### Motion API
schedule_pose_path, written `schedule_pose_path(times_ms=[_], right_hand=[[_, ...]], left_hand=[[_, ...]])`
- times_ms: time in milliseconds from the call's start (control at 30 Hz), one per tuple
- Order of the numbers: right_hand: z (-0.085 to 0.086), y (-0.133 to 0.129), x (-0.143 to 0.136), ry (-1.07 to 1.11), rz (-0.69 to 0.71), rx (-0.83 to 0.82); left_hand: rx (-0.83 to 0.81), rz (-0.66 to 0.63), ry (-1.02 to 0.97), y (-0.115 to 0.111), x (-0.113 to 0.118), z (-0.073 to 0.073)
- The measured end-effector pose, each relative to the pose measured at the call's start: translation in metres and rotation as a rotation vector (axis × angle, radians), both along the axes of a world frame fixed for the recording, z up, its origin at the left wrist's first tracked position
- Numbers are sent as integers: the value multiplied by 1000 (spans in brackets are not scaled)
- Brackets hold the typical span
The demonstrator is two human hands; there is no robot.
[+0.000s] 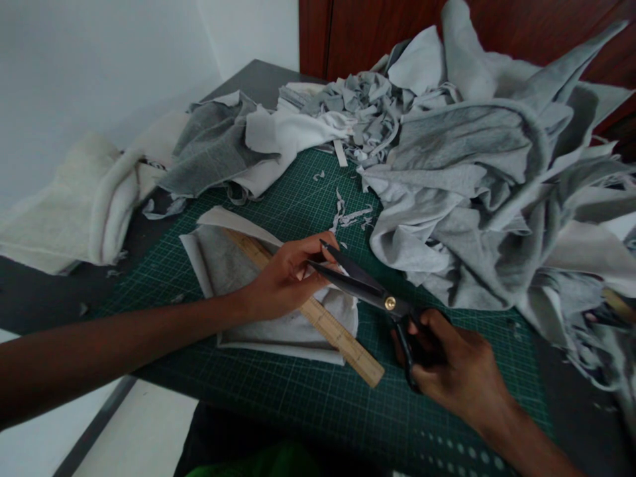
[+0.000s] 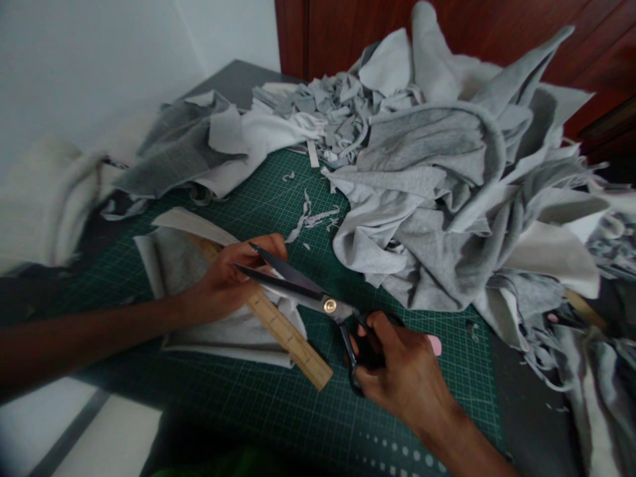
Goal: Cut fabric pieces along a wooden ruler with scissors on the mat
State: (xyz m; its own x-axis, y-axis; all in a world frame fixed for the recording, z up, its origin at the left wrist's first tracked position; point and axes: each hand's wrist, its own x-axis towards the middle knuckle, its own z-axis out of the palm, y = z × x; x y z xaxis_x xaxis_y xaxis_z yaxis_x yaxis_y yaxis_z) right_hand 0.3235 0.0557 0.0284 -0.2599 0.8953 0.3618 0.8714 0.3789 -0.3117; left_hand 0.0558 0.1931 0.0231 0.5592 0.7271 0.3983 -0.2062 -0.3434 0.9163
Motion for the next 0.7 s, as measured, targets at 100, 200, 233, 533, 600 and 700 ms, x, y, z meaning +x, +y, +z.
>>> schedule_pose_path(times_ms=[100, 200, 233, 533, 600, 700], right_hand=[[-2, -1, 0, 8, -3, -4], [-3, -1, 1, 6, -5, -7], [-4, -2, 2, 3, -2, -6], [0, -1, 1, -37, 27, 36], [2, 1, 0, -52, 33, 46], [4, 1, 0, -69, 38, 56]], left_hand=[[8, 6, 6, 1, 0, 0], [17, -6, 0, 2, 0, 0], [20, -8, 2, 2, 0, 0], [38, -1, -27, 2, 1, -1], [32, 3, -12, 2, 0, 0], [34, 4, -4, 2, 1, -1]])
